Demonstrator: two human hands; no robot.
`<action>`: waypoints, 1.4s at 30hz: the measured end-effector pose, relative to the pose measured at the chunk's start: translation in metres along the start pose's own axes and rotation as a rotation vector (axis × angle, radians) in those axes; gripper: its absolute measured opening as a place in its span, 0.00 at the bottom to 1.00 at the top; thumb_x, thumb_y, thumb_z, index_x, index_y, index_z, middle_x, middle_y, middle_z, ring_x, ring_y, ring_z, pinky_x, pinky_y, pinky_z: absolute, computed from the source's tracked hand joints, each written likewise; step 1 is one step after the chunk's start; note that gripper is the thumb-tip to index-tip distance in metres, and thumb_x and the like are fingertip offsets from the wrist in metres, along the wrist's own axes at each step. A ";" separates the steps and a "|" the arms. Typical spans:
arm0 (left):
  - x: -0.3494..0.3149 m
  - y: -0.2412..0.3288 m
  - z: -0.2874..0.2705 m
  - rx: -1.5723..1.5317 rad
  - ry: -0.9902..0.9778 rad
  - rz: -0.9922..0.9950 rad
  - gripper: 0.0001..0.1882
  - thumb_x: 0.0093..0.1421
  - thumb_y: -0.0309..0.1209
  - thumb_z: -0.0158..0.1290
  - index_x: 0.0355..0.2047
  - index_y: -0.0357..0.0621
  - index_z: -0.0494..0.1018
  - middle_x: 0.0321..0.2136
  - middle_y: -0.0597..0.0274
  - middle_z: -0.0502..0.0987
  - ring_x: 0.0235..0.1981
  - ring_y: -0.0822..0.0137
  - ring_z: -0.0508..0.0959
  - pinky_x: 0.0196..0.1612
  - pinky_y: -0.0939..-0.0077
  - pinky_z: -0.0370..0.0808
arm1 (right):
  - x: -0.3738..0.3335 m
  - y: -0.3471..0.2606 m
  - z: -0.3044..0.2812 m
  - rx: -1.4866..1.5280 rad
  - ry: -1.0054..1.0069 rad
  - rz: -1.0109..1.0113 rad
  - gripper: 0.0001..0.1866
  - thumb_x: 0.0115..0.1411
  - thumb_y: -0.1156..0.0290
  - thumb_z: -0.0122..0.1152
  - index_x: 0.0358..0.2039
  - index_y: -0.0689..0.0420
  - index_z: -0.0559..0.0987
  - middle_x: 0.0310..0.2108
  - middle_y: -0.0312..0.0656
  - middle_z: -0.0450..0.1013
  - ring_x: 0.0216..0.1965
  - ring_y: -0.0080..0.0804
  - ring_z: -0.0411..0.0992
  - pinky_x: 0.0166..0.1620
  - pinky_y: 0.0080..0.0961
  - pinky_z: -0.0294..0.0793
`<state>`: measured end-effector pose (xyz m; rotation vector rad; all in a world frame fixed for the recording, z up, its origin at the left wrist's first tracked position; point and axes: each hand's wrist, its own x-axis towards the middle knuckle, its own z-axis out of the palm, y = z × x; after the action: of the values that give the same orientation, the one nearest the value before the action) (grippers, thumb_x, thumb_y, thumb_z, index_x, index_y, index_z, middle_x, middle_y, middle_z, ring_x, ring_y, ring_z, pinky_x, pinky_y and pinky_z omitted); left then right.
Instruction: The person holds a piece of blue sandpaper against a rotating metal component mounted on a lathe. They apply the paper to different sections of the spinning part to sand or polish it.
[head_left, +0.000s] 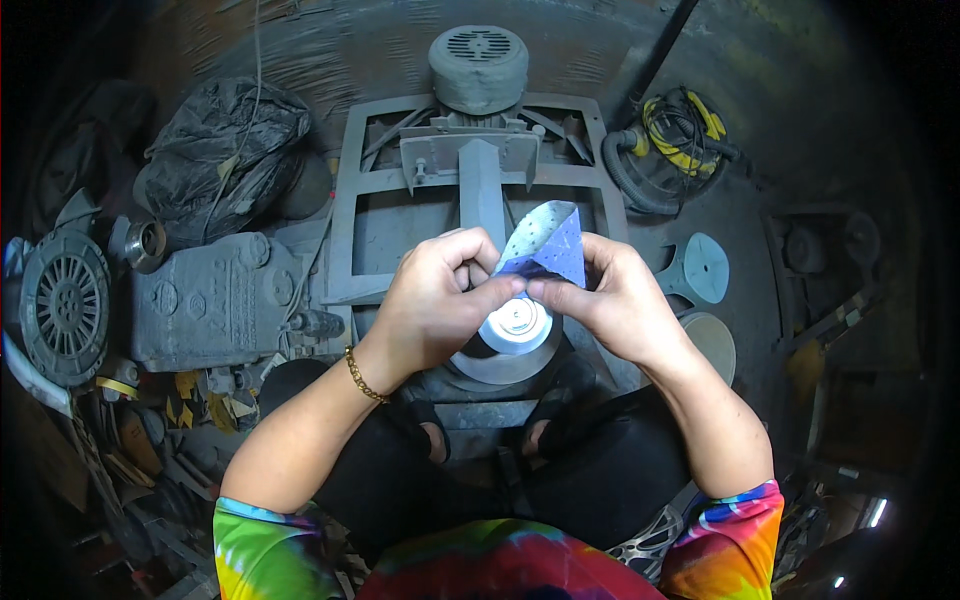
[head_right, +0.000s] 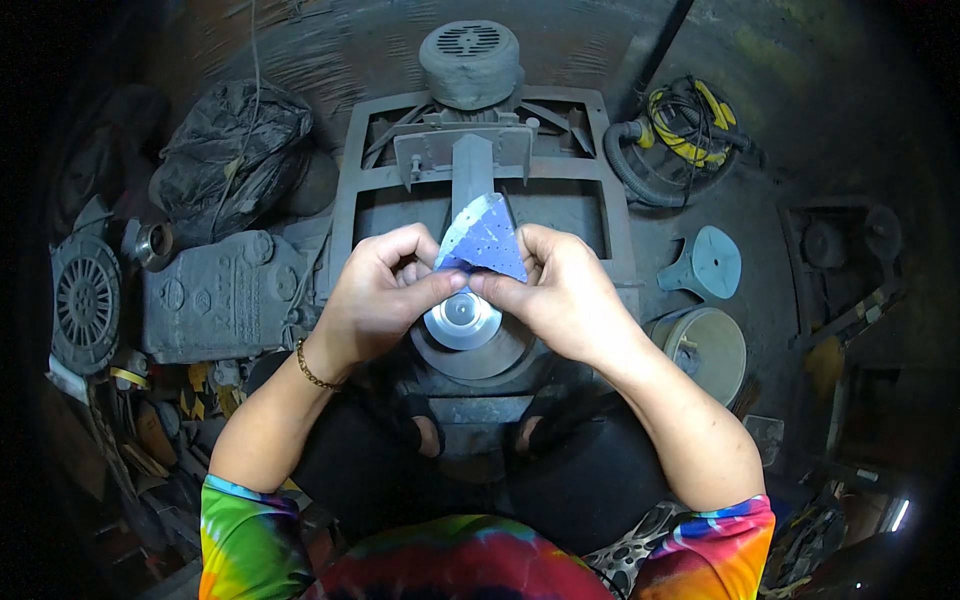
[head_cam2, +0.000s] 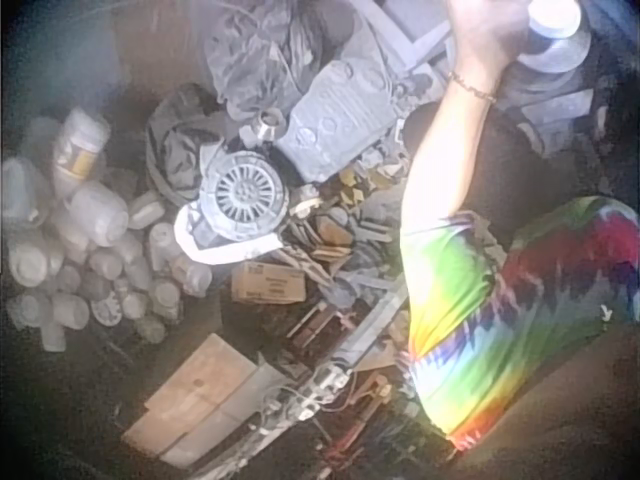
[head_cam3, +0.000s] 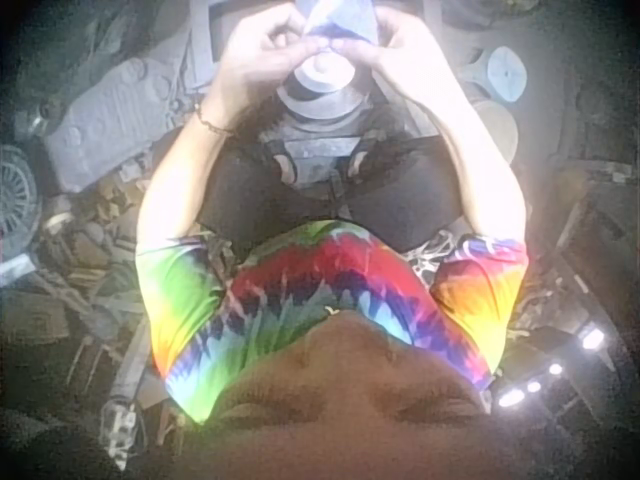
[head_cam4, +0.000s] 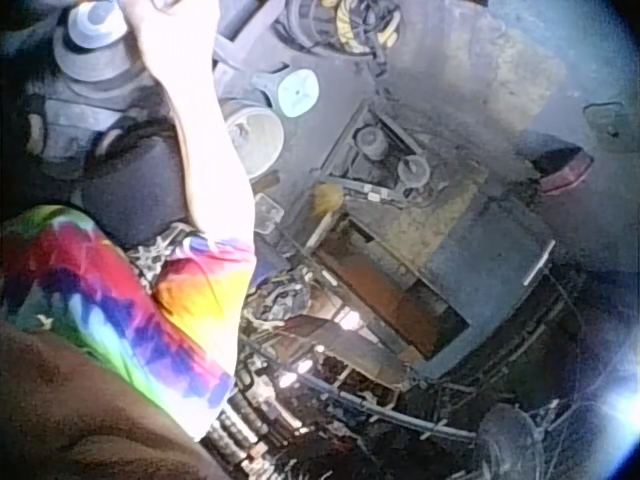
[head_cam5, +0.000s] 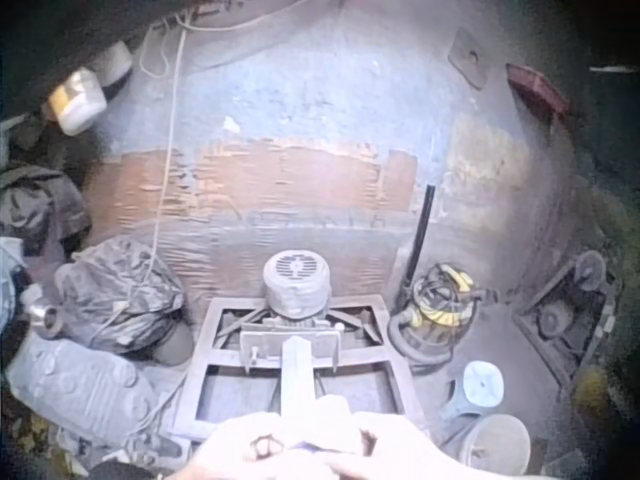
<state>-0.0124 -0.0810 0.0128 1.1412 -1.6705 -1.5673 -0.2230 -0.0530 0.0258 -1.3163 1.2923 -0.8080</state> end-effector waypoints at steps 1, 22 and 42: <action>0.001 0.000 0.000 0.003 -0.003 0.011 0.08 0.61 0.25 0.61 0.28 0.42 0.72 0.20 0.81 0.70 0.22 0.90 0.64 0.24 0.90 0.58 | 0.000 0.000 0.000 0.001 0.000 0.001 0.13 0.56 0.68 0.72 0.34 0.63 0.79 0.25 0.30 0.72 0.27 0.14 0.66 0.31 0.18 0.68; 0.005 -0.004 0.004 0.117 0.047 0.153 0.11 0.57 0.24 0.64 0.25 0.41 0.71 0.24 0.75 0.66 0.26 0.85 0.63 0.29 0.86 0.62 | -0.005 -0.003 -0.006 -0.111 0.050 0.011 0.12 0.53 0.69 0.72 0.28 0.63 0.78 0.21 0.30 0.70 0.24 0.15 0.64 0.29 0.19 0.65; 0.003 -0.008 0.001 0.064 0.025 0.117 0.08 0.57 0.25 0.65 0.28 0.40 0.75 0.25 0.76 0.66 0.26 0.84 0.63 0.30 0.86 0.63 | -0.008 -0.007 -0.001 0.052 -0.017 0.053 0.14 0.57 0.69 0.70 0.38 0.66 0.80 0.29 0.34 0.76 0.30 0.16 0.70 0.36 0.18 0.72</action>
<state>-0.0133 -0.0824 0.0040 1.0697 -1.7493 -1.4315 -0.2240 -0.0466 0.0348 -1.2404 1.2788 -0.7872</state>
